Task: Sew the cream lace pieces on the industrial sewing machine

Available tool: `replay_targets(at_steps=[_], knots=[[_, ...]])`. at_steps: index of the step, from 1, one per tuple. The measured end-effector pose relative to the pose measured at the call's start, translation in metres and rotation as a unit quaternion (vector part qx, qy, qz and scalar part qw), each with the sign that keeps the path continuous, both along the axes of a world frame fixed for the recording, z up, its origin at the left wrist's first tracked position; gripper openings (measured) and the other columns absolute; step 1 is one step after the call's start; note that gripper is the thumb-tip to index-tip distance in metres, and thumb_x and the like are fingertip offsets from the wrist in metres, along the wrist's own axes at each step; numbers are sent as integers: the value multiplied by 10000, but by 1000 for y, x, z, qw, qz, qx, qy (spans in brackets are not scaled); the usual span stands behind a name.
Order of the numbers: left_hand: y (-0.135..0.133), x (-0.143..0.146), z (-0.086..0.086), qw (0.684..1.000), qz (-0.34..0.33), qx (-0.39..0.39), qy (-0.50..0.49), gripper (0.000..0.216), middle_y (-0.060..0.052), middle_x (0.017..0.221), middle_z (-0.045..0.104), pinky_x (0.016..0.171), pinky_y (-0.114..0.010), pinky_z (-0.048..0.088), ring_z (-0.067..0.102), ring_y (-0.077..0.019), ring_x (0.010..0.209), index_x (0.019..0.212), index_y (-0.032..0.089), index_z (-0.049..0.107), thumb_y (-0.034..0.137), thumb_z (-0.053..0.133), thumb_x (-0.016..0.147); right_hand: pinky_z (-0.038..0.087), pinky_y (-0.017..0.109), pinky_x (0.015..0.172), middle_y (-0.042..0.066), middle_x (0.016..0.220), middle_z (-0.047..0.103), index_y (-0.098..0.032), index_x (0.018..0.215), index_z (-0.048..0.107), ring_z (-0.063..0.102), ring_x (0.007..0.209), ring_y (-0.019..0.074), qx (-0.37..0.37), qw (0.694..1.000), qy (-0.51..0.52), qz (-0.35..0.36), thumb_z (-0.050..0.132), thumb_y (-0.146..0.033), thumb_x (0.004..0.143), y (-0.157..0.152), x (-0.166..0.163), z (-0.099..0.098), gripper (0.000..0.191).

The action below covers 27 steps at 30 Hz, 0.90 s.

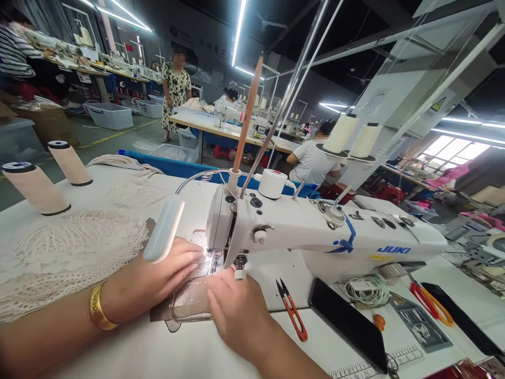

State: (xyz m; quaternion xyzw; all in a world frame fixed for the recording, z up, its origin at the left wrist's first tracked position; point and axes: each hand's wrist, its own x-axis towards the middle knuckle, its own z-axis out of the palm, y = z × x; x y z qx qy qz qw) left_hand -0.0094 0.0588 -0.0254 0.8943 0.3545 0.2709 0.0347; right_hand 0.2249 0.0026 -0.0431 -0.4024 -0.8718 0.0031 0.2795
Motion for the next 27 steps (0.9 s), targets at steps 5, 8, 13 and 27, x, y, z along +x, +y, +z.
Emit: replay_targets(at_steps=[5,8,13,27], knots=[[-6,-5,16,996,6,-69,59,408,-32,729,639,636,-327,451,586,-204,639,839,225,693,315,379,1082,527,371,855,76,1083,743,-193,1290,638,637,1005,253,-2,994,-33,105,528,-316,1100,-3,-2,10,253],[-6,-5,13,998,8,-54,30,389,-52,806,653,692,-336,482,613,-228,738,927,224,718,350,388,1091,486,382,797,61,869,701,-196,1060,707,593,831,247,66,996,-52,1,497,-306,1115,3,13,12,243],[-5,1,1,997,-70,-27,-9,353,-71,970,660,744,-333,481,613,-223,844,1038,217,715,234,365,1084,437,363,748,66,812,673,-211,907,715,563,816,252,124,990,-29,-56,514,-237,1091,7,27,17,274],[-19,18,0,987,-156,-20,-10,320,-58,919,698,708,-356,447,560,-224,805,987,192,739,163,440,1096,478,367,845,66,1112,750,-246,1158,676,630,965,255,-13,997,-79,-2,588,-128,988,3,21,9,225]])
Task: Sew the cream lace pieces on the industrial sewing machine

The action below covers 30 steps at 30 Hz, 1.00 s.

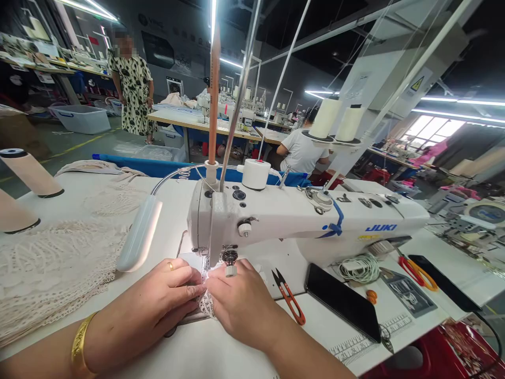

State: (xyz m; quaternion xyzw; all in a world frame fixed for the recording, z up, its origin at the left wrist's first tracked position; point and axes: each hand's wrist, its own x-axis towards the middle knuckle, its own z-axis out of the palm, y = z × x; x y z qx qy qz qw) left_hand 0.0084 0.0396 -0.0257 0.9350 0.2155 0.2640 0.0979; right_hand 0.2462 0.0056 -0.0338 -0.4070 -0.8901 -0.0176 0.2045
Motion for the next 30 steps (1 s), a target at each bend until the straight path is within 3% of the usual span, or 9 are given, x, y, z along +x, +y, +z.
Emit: replay_targets(at_steps=[8,24,30], knots=[[0,-5,0,1000,-1,12,9,346,-43,904,730,711,-352,469,567,-223,801,901,181,714,102,424,1073,466,355,838,37,1166,759,-261,1138,676,652,966,239,-16,1000,2,-3,579,-83,977,0,0,-5,259],[1,-4,-4,998,27,49,6,272,-40,931,764,757,-367,465,610,-225,811,974,203,767,59,538,1004,517,386,918,60,1211,760,-250,1162,697,668,1083,267,-11,999,27,-16,544,-95,995,3,0,-8,274],[-1,-3,-7,997,29,66,7,291,-45,935,763,760,-377,459,602,-231,812,981,205,766,34,530,983,555,404,874,82,1211,769,-237,1216,715,692,1057,280,-7,999,27,-31,549,-104,991,4,3,-11,309]])
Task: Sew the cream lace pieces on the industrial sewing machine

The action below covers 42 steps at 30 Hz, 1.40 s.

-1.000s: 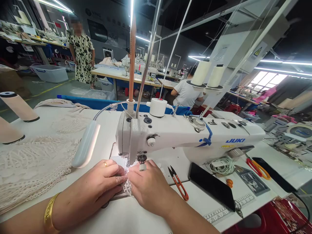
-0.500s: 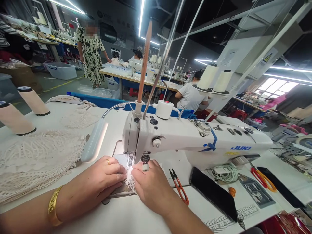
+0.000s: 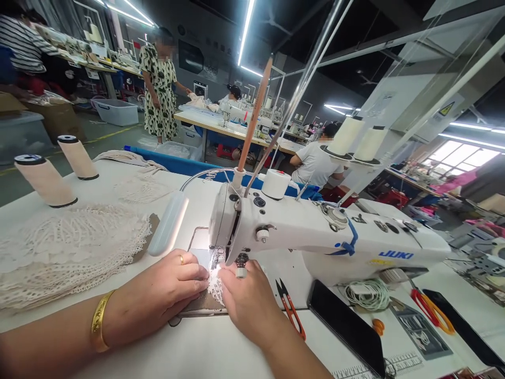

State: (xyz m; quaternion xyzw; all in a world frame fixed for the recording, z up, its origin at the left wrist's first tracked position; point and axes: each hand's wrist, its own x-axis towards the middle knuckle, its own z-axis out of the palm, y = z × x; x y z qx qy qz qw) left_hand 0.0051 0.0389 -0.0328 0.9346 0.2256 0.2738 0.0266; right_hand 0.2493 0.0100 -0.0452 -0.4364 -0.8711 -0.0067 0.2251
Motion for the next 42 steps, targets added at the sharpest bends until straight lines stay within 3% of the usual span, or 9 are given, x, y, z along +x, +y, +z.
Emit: replay_targets(at_steps=[7,11,14,23,29,38,42], knots=[[1,2,3,1000,0,11,-6,272,-48,928,772,781,-376,470,627,-230,837,975,200,753,32,539,983,547,378,834,85,1186,764,-241,1142,728,696,1032,267,-2,1000,-3,-21,549,-76,970,0,-1,4,298],[0,2,5,1000,-10,11,-2,303,-50,912,760,761,-374,471,620,-229,823,997,196,749,12,509,978,527,369,840,78,1204,755,-244,1191,706,672,1020,245,3,999,-16,45,535,-23,952,-2,-2,7,367],[-1,1,6,1000,-19,4,7,314,-51,909,757,747,-379,470,616,-236,820,1008,181,745,-5,496,965,513,365,852,51,1075,760,-260,1154,700,656,975,230,-4,997,-18,79,530,-11,963,-3,-2,10,356],[0,3,9,1000,-20,-15,17,298,-39,905,749,743,-363,482,577,-223,790,870,186,674,-30,477,929,493,350,834,32,964,735,-259,1090,682,634,912,225,-11,998,-19,61,529,23,909,-1,-3,10,368],[9,-1,4,999,-4,-17,29,319,-48,914,749,767,-361,486,618,-233,854,953,186,721,38,450,1033,510,353,827,63,1097,742,-230,1011,676,643,945,238,-18,999,-16,31,535,16,834,1,-2,4,335],[26,0,3,999,38,-4,39,302,-53,930,762,838,-394,508,660,-246,885,916,181,747,94,490,1051,559,401,911,107,1226,743,-212,1221,716,680,1072,269,-5,1000,15,-15,517,-54,924,7,-6,-2,390],[29,-3,0,999,44,-24,0,286,-61,1018,778,857,-381,529,687,-243,936,1032,199,766,148,485,1056,565,416,965,99,1223,756,-224,1202,736,687,1115,279,-11,999,37,-30,582,-213,1032,8,-8,0,229]])
